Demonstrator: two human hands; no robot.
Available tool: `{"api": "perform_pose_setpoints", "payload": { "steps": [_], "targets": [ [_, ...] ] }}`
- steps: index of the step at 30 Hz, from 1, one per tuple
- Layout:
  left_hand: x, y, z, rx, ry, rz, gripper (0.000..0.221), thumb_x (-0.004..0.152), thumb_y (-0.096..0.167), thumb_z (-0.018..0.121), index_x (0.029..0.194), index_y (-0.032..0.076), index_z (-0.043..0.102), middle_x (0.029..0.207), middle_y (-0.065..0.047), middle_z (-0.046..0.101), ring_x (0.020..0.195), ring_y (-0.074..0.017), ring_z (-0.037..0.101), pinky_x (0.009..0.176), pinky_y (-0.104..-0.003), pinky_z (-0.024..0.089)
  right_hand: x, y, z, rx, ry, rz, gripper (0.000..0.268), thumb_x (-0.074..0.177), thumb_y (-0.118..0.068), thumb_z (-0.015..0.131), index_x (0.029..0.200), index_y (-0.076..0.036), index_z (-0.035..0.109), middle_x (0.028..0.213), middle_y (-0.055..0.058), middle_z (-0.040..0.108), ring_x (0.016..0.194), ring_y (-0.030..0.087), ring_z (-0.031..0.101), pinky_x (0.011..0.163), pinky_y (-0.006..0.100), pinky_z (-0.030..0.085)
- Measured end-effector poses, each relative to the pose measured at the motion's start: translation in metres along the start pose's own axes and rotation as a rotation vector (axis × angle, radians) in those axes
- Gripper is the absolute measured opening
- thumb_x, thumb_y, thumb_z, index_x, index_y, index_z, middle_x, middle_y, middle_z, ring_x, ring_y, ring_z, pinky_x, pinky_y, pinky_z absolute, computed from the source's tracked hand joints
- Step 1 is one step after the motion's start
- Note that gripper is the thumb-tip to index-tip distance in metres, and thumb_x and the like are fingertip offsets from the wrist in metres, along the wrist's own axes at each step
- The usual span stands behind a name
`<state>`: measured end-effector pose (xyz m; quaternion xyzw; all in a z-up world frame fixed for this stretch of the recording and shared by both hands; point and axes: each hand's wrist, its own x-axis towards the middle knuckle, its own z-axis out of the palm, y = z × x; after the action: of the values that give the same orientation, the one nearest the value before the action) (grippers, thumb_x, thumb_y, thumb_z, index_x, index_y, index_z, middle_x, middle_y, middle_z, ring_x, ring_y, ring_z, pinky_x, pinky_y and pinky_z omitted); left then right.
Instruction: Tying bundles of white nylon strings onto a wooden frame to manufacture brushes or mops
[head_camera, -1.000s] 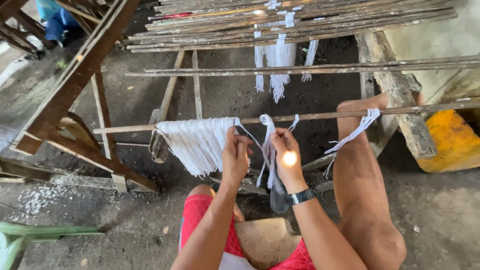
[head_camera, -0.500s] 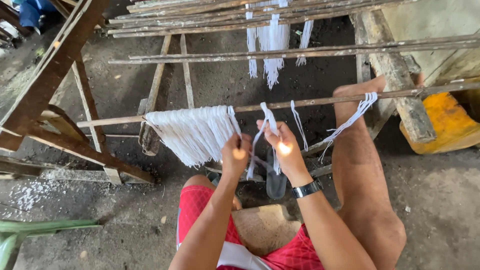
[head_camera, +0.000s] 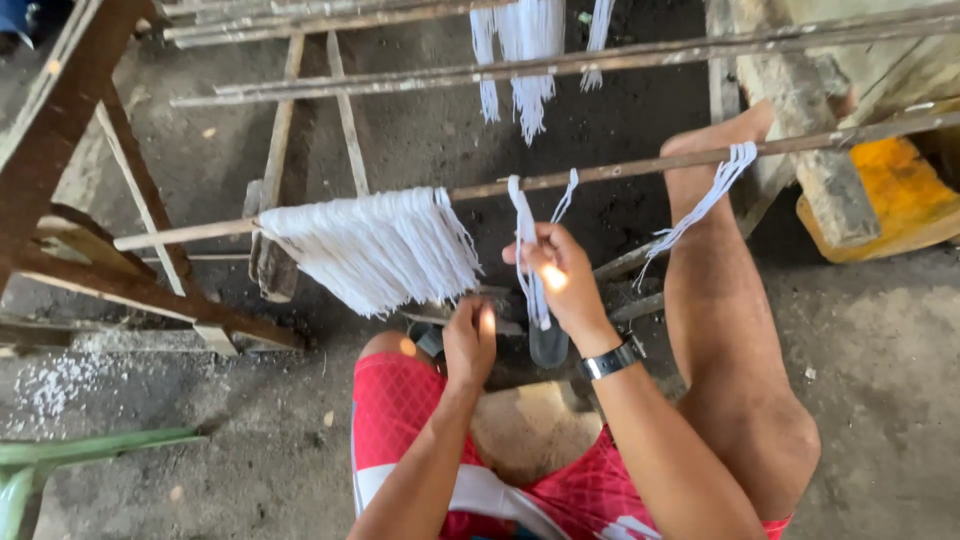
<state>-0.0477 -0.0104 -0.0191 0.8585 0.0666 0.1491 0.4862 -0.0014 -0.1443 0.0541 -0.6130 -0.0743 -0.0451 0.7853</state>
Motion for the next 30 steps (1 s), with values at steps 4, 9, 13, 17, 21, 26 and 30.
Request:
{"api": "perform_pose_setpoints", "payload": {
  "steps": [4,9,13,17,21,26,30],
  "targets": [
    [0.021,0.07,-0.02,-0.129,0.085,0.162,0.015,0.082,0.02,0.054,0.092,0.009,0.058,0.072,-0.011,0.061,0.066,-0.0278,0.058,0.056,-0.035,0.046,0.003,0.0,-0.002,-0.079,-0.014,-0.071,0.016,0.083,-0.011,0.056,0.095,0.0,0.057,0.085,0.016,0.062,0.084,0.022,0.062,0.068,0.032,0.051],
    [0.03,0.095,-0.024,-0.278,0.019,0.061,0.014,0.084,0.018,0.055,0.083,0.006,0.061,0.062,-0.008,0.059,0.059,-0.0207,0.06,0.05,-0.029,0.048,0.003,-0.006,-0.008,-0.149,0.042,-0.108,0.014,0.081,-0.005,0.056,0.094,-0.001,0.06,0.066,0.009,0.056,0.056,0.013,0.057,0.053,0.023,0.047],
    [0.011,0.096,-0.026,-0.047,0.063,0.225,0.012,0.082,0.026,0.056,0.083,0.015,0.061,0.063,-0.007,0.061,0.064,-0.0289,0.061,0.05,-0.035,0.047,-0.001,-0.018,-0.002,-0.077,0.077,-0.048,0.024,0.08,0.0,0.054,0.102,0.0,0.046,0.079,0.013,0.056,0.065,0.017,0.06,0.059,0.024,0.049],
    [0.008,0.098,-0.028,0.155,-0.004,0.523,0.014,0.082,0.029,0.055,0.079,0.017,0.059,0.069,0.0,0.054,0.063,-0.0243,0.059,0.053,-0.033,0.048,-0.012,-0.051,0.016,0.062,-0.016,-0.002,0.022,0.086,-0.018,0.045,0.098,0.0,0.047,0.084,0.012,0.057,0.075,0.018,0.058,0.068,0.028,0.047],
    [0.02,0.101,-0.026,0.04,0.148,0.431,0.016,0.081,0.025,0.059,0.087,0.011,0.055,0.078,-0.006,0.05,0.075,-0.0312,0.056,0.061,-0.034,0.047,-0.006,-0.035,0.01,0.038,0.046,-0.05,0.01,0.085,-0.011,0.052,0.088,-0.003,0.056,0.064,0.003,0.053,0.06,0.008,0.05,0.056,0.02,0.045],
    [0.037,0.12,-0.027,-0.228,-0.038,0.224,0.023,0.078,0.022,0.061,0.092,0.004,0.059,0.085,-0.017,0.055,0.081,-0.0365,0.055,0.071,-0.04,0.044,-0.007,-0.034,0.009,0.034,0.049,-0.071,0.014,0.086,-0.012,0.052,0.085,-0.001,0.059,0.065,0.008,0.055,0.063,0.011,0.05,0.059,0.024,0.046],
    [0.05,0.114,-0.021,-0.704,0.073,0.068,0.013,0.089,0.016,0.044,0.089,0.005,0.05,0.08,-0.007,0.062,0.069,-0.0129,0.062,0.06,-0.018,0.046,0.002,-0.027,0.002,0.199,0.249,-0.006,0.014,0.085,-0.017,0.052,0.085,-0.004,0.055,0.076,0.01,0.058,0.068,0.018,0.06,0.054,0.027,0.053]
  ]
}}
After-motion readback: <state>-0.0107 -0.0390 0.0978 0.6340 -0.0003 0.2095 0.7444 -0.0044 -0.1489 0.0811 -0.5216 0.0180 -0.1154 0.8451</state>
